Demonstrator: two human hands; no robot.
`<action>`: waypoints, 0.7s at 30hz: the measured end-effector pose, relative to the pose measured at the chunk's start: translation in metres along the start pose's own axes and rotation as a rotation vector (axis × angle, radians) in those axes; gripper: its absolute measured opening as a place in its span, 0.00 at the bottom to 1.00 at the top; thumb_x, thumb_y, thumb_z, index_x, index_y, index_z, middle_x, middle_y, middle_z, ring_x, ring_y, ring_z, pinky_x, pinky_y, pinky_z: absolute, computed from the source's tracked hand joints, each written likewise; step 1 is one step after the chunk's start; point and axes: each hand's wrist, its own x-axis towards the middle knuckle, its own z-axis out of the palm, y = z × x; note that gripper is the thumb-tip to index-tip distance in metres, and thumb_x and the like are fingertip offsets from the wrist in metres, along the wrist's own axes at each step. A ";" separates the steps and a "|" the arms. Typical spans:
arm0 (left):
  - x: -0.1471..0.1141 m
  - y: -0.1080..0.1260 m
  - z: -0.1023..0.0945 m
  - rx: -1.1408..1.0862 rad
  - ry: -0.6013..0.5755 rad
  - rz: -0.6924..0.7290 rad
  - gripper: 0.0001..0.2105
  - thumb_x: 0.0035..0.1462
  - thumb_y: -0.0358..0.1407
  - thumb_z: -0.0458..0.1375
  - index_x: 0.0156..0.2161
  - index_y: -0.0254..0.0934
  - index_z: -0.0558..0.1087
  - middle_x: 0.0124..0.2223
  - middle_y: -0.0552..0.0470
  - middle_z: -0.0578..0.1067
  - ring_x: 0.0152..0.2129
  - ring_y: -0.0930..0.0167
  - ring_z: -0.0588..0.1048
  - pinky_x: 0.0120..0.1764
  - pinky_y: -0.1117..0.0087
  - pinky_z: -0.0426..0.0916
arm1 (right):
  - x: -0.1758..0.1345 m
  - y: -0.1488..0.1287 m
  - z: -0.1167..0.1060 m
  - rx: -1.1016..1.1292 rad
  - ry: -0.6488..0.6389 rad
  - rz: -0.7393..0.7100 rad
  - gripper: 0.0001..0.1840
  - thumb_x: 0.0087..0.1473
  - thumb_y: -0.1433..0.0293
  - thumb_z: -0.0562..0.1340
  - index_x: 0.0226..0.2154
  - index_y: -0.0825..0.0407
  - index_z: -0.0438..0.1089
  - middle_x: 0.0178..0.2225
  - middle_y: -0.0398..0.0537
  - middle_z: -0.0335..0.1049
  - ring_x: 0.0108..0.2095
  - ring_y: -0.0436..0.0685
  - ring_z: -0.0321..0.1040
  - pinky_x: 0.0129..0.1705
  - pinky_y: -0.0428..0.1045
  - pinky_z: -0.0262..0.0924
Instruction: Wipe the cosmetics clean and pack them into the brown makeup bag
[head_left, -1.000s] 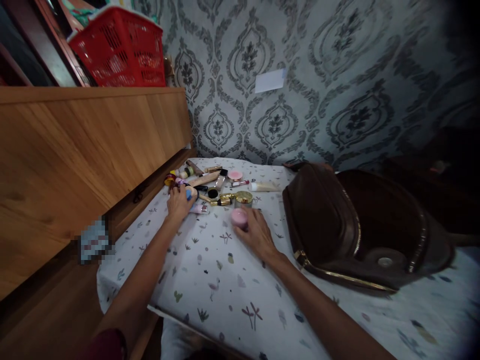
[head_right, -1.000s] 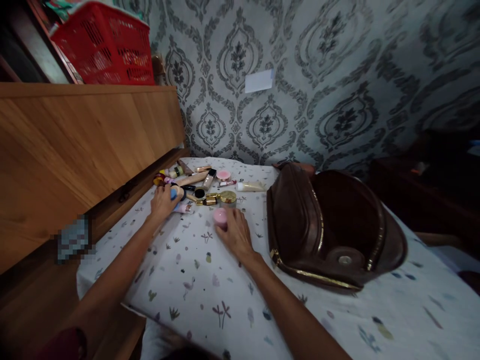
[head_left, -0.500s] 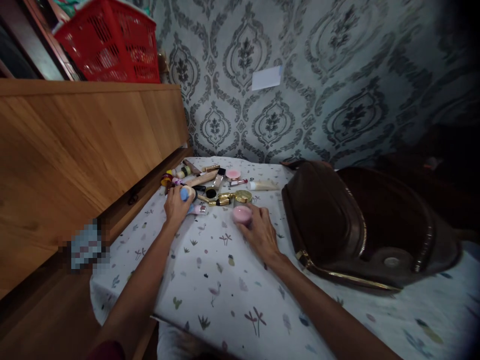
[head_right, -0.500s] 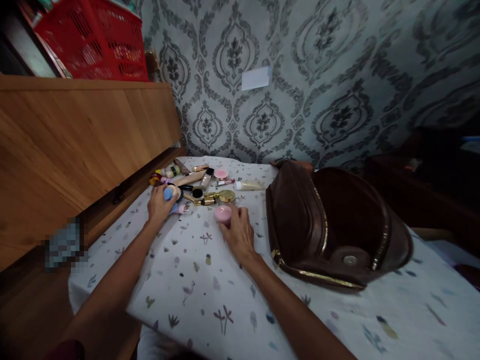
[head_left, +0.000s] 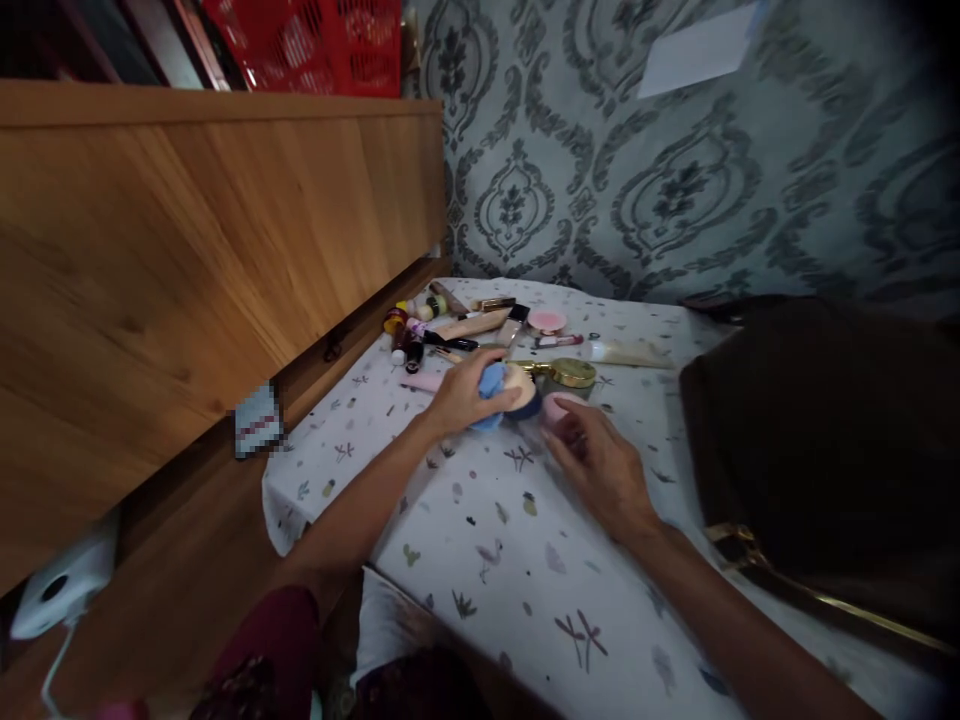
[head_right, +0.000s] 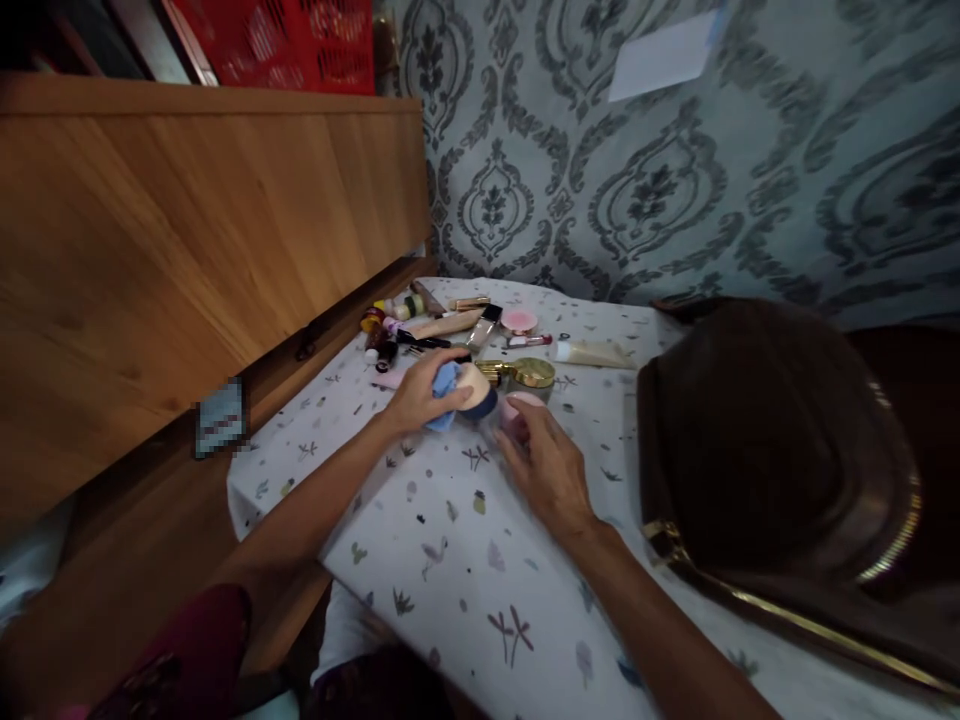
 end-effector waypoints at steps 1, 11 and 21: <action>-0.001 0.000 0.003 -0.046 -0.042 0.008 0.23 0.56 0.43 0.62 0.54 0.34 0.69 0.52 0.43 0.74 0.49 0.62 0.74 0.53 0.63 0.67 | 0.000 0.001 0.001 0.017 0.009 -0.001 0.22 0.61 0.58 0.58 0.54 0.51 0.66 0.38 0.51 0.72 0.32 0.57 0.71 0.36 0.52 0.69; -0.005 0.001 0.013 -0.356 -0.269 -0.046 0.16 0.59 0.46 0.59 0.46 0.36 0.72 0.46 0.47 0.76 0.45 0.63 0.74 0.50 0.66 0.67 | -0.002 -0.004 0.000 -0.180 -0.051 -0.168 0.33 0.61 0.47 0.54 0.59 0.51 0.63 0.55 0.61 0.70 0.46 0.69 0.75 0.34 0.58 0.73; -0.005 -0.001 0.005 -0.172 -0.297 0.060 0.14 0.64 0.48 0.53 0.40 0.38 0.71 0.41 0.48 0.76 0.40 0.65 0.75 0.46 0.66 0.69 | -0.006 -0.012 0.006 -0.335 -0.118 -0.180 0.31 0.63 0.53 0.55 0.62 0.51 0.58 0.55 0.60 0.69 0.45 0.69 0.74 0.33 0.58 0.72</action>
